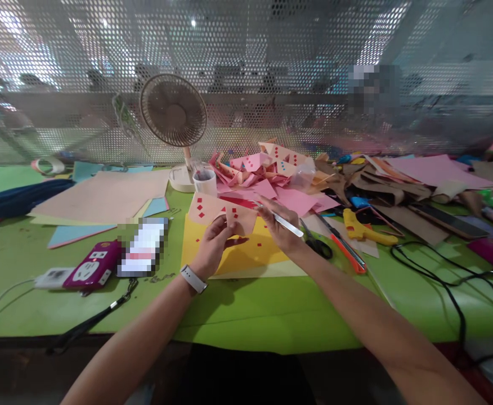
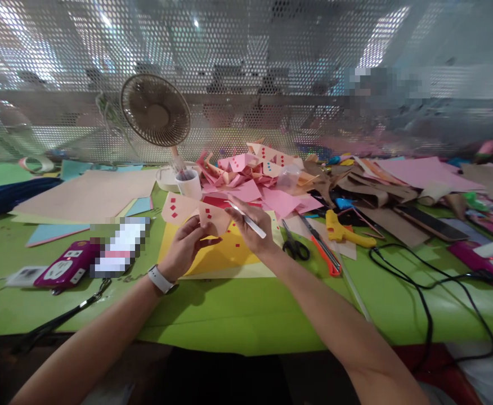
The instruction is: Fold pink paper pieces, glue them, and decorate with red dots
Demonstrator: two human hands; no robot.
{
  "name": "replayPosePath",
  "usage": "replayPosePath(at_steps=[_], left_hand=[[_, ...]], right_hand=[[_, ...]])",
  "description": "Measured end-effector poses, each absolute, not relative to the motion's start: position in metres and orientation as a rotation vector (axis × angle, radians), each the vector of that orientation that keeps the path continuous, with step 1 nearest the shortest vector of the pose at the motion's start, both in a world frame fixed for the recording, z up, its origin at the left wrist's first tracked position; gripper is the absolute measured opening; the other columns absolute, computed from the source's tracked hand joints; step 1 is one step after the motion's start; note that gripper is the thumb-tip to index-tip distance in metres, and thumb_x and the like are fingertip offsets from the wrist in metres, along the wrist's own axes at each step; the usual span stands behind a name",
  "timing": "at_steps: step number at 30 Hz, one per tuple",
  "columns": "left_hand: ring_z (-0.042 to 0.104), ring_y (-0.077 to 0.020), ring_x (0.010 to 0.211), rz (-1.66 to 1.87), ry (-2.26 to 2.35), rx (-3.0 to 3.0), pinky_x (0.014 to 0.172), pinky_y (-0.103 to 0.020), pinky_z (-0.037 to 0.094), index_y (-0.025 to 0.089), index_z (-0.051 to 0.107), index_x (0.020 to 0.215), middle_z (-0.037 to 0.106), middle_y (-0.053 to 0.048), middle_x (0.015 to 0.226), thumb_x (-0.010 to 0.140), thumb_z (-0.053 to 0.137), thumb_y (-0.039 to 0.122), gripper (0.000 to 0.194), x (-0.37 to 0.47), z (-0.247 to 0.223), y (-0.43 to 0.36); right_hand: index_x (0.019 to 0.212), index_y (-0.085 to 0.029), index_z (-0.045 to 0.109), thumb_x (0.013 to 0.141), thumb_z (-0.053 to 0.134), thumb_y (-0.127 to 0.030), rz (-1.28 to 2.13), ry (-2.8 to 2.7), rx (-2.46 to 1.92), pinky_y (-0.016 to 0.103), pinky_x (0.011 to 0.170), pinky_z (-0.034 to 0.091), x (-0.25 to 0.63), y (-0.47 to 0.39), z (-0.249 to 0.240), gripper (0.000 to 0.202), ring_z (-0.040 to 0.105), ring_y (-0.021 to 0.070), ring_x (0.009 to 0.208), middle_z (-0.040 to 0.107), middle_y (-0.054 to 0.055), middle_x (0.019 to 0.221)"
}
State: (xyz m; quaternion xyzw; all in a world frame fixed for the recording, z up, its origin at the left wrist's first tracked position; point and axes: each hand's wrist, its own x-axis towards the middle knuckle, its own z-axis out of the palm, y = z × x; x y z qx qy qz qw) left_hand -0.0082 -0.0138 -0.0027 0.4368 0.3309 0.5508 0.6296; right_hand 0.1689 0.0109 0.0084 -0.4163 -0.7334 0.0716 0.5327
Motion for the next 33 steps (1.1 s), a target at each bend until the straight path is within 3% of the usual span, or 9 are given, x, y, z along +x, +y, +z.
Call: replayPosePath(at_steps=[6, 13, 23, 33], left_hand=[[0.063, -0.0166, 0.083, 1.202, 0.741, 1.02, 0.073, -0.033, 0.06, 0.018, 0.067, 0.097, 0.065, -0.004, 0.093, 0.072, 0.076, 0.034, 0.03, -0.0081, -0.0013, -0.0151], [0.064, -0.0189, 0.087, 1.205, 0.742, 1.032, 0.072, -0.032, 0.059, 0.019, 0.069, 0.096, 0.067, -0.005, 0.101, 0.073, 0.076, 0.04, 0.032, -0.009, -0.0045, -0.0143], [0.06, -0.0125, 0.076, 1.234, 0.799, 1.06, 0.066, -0.023, 0.054, 0.018, 0.07, 0.088, 0.066, -0.002, 0.086, 0.071, 0.078, 0.047, 0.034, -0.0085, -0.0068, -0.0121], [0.06, -0.0133, 0.078, 1.262, 0.8, 1.037, 0.067, -0.022, 0.053, 0.018, 0.071, 0.089, 0.066, -0.002, 0.088, 0.072, 0.077, 0.048, 0.034, -0.0076, -0.0052, -0.0134]], right_hand=[[0.104, -0.027, 0.074, 0.089, 0.062, -0.046, 0.205, -1.81, -0.935, 0.04, 0.092, 0.05, 0.167, 0.0157, 0.0047, 0.026, 0.069, 0.0191, 0.085, 0.076, 0.002, 0.092], [0.095, -0.025, 0.075, 0.089, 0.062, -0.045, 0.341, -1.76, -0.937, 0.032, 0.08, 0.051, 0.163, 0.0125, 0.008, 0.024, 0.065, 0.0173, 0.085, 0.072, 0.003, 0.089], [0.095, -0.027, 0.075, 0.09, 0.062, -0.04, 0.319, -1.759, -0.896, 0.03, 0.081, 0.05, 0.1615, 0.0128, 0.0032, 0.019, 0.065, 0.0173, 0.086, 0.072, 0.002, 0.09], [0.097, -0.026, 0.075, 0.089, 0.062, -0.042, 0.335, -1.75, -0.896, 0.03, 0.079, 0.051, 0.1614, 0.0122, 0.0014, 0.022, 0.065, 0.0169, 0.084, 0.072, 0.003, 0.09]])
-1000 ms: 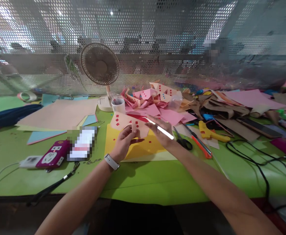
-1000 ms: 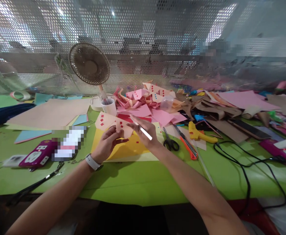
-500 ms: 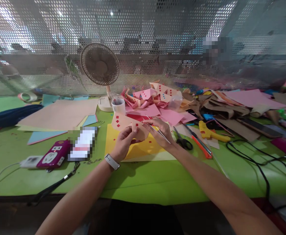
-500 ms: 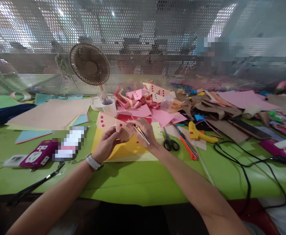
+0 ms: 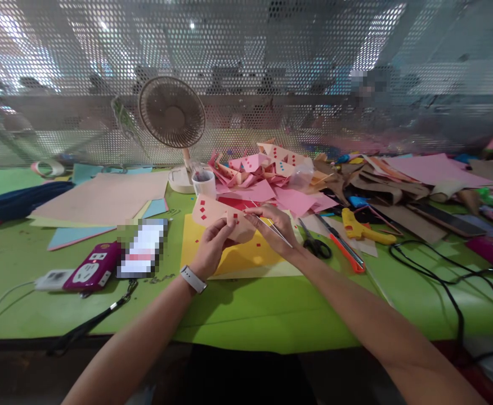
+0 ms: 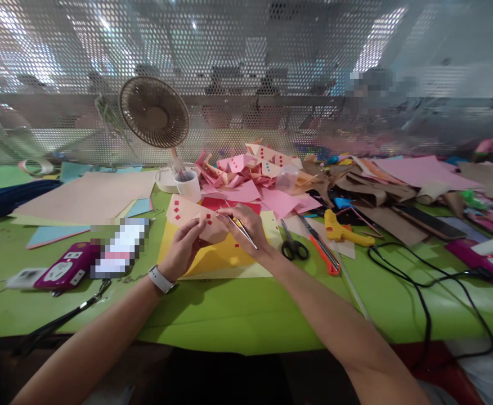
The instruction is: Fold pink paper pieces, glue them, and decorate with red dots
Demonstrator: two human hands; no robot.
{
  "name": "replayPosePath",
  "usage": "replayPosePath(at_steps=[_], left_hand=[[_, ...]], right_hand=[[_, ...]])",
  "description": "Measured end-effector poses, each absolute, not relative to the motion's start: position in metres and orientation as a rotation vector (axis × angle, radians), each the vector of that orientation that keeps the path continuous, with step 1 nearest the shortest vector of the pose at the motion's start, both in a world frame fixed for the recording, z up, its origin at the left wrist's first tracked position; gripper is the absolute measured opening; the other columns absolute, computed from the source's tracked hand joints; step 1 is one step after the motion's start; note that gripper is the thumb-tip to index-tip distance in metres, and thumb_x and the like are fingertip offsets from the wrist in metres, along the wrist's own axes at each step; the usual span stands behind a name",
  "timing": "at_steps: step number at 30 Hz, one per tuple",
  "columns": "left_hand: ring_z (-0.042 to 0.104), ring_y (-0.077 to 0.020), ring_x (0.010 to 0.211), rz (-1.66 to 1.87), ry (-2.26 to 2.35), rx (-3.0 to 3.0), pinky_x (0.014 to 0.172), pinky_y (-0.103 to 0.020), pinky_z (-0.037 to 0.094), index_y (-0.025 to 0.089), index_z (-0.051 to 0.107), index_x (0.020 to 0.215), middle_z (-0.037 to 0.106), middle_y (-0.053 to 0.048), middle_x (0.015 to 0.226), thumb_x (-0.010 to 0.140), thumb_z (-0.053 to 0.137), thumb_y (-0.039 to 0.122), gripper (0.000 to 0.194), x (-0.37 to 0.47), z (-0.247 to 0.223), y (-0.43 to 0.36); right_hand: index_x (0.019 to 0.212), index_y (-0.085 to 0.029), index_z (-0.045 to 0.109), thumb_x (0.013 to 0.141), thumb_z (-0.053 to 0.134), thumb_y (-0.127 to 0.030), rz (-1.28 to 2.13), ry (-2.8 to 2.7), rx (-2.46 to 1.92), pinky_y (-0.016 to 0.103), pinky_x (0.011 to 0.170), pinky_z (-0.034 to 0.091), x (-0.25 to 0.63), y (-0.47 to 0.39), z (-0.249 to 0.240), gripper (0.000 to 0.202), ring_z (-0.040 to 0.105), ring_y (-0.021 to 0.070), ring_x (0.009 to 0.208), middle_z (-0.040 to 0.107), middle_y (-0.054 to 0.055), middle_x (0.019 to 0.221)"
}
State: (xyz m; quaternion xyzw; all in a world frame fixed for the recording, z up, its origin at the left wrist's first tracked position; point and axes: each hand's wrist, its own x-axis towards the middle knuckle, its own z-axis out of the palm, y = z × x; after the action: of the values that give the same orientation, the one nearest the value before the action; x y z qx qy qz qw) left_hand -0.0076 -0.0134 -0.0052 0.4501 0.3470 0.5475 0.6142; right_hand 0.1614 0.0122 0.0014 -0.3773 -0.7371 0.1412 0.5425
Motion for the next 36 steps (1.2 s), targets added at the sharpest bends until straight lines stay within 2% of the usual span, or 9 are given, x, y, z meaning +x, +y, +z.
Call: replayPosePath(at_steps=[9, 12, 15, 18, 22, 26, 29, 32, 36], left_hand=[[0.051, -0.0075, 0.061, 1.338, 0.908, 1.15, 0.057, -0.018, 0.045, 0.013, 0.066, 0.074, 0.061, 0.001, 0.068, 0.068, 0.078, 0.053, 0.042, -0.008, -0.008, -0.01], [0.057, -0.0093, 0.067, 1.289, 0.863, 1.126, 0.062, -0.02, 0.051, 0.014, 0.068, 0.084, 0.065, -0.001, 0.077, 0.07, 0.077, 0.052, 0.041, -0.009, -0.007, -0.01], [0.062, -0.0124, 0.072, 1.215, 0.78, 1.076, 0.069, -0.027, 0.058, 0.017, 0.068, 0.095, 0.067, -0.002, 0.086, 0.074, 0.074, 0.052, 0.041, -0.012, -0.007, -0.01], [0.064, -0.015, 0.078, 1.147, 0.744, 1.085, 0.073, -0.031, 0.06, 0.016, 0.069, 0.093, 0.068, -0.004, 0.088, 0.073, 0.077, 0.046, 0.037, -0.014, -0.008, -0.009], [0.066, -0.0162, 0.081, 1.136, 0.777, 1.092, 0.069, -0.03, 0.061, 0.016, 0.068, 0.094, 0.066, -0.003, 0.087, 0.072, 0.078, 0.045, 0.038, -0.014, -0.01, -0.006], [0.07, -0.0225, 0.088, 1.173, 0.823, 1.049, 0.061, -0.029, 0.061, 0.02, 0.061, 0.107, 0.065, -0.005, 0.095, 0.072, 0.076, 0.05, 0.048, -0.015, -0.011, -0.001], [0.069, -0.0265, 0.101, 1.229, 0.82, 1.035, 0.072, -0.034, 0.062, 0.021, 0.058, 0.108, 0.065, -0.006, 0.104, 0.074, 0.075, 0.048, 0.047, -0.016, -0.012, 0.002], [0.065, -0.0265, 0.11, 1.263, 0.79, 1.085, 0.083, -0.037, 0.06, 0.021, 0.057, 0.109, 0.064, -0.007, 0.112, 0.076, 0.074, 0.044, 0.044, -0.017, -0.012, 0.003], [0.065, -0.0256, 0.109, 1.268, 0.819, 1.132, 0.081, -0.037, 0.06, 0.02, 0.057, 0.108, 0.065, -0.008, 0.113, 0.078, 0.072, 0.043, 0.041, -0.018, -0.013, 0.005]], right_hand=[[0.094, -0.025, 0.076, 0.091, 0.059, -0.042, 0.363, -1.758, -0.827, 0.032, 0.08, 0.052, 0.153, 0.007, 0.0, 0.024, 0.067, 0.0176, 0.083, 0.073, 0.003, 0.087], [0.092, -0.025, 0.076, 0.09, 0.061, -0.044, 0.418, -1.731, -0.844, 0.031, 0.078, 0.052, 0.157, 0.009, 0.004, 0.025, 0.067, 0.017, 0.082, 0.073, 0.003, 0.086], [0.091, -0.024, 0.076, 0.087, 0.064, -0.045, 0.472, -1.7, -0.878, 0.031, 0.08, 0.052, 0.163, 0.012, 0.009, 0.025, 0.067, 0.0175, 0.086, 0.073, 0.003, 0.09], [0.091, -0.024, 0.075, 0.086, 0.065, -0.044, 0.497, -1.672, -0.896, 0.031, 0.08, 0.052, 0.166, 0.016, 0.01, 0.023, 0.067, 0.017, 0.084, 0.072, 0.003, 0.09], [0.093, -0.024, 0.074, 0.087, 0.064, -0.043, 0.405, -1.695, -0.901, 0.032, 0.082, 0.052, 0.169, 0.02, 0.008, 0.023, 0.067, 0.0177, 0.087, 0.072, 0.003, 0.092], [0.109, -0.023, 0.07, 0.093, 0.057, -0.036, 0.19, -1.75, -0.924, 0.033, 0.09, 0.05, 0.181, 0.023, 0.022, 0.025, 0.066, 0.0191, 0.099, 0.072, 0.005, 0.106], [0.116, -0.021, 0.066, 0.095, 0.052, -0.025, 0.083, -2.007, -0.984, 0.034, 0.092, 0.048, 0.198, 0.024, 0.037, 0.026, 0.064, 0.0206, 0.105, 0.07, 0.008, 0.113], [0.112, -0.019, 0.069, 0.093, 0.051, -0.013, -0.059, -2.359, -1.091, 0.034, 0.087, 0.047, 0.214, 0.019, 0.039, 0.027, 0.064, 0.0221, 0.099, 0.071, 0.01, 0.104], [0.108, -0.018, 0.072, 0.089, 0.052, -0.005, -0.329, -2.705, -1.157, 0.036, 0.082, 0.046, 0.231, 0.003, 0.017, 0.029, 0.063, 0.0223, 0.09, 0.07, 0.011, 0.093]])
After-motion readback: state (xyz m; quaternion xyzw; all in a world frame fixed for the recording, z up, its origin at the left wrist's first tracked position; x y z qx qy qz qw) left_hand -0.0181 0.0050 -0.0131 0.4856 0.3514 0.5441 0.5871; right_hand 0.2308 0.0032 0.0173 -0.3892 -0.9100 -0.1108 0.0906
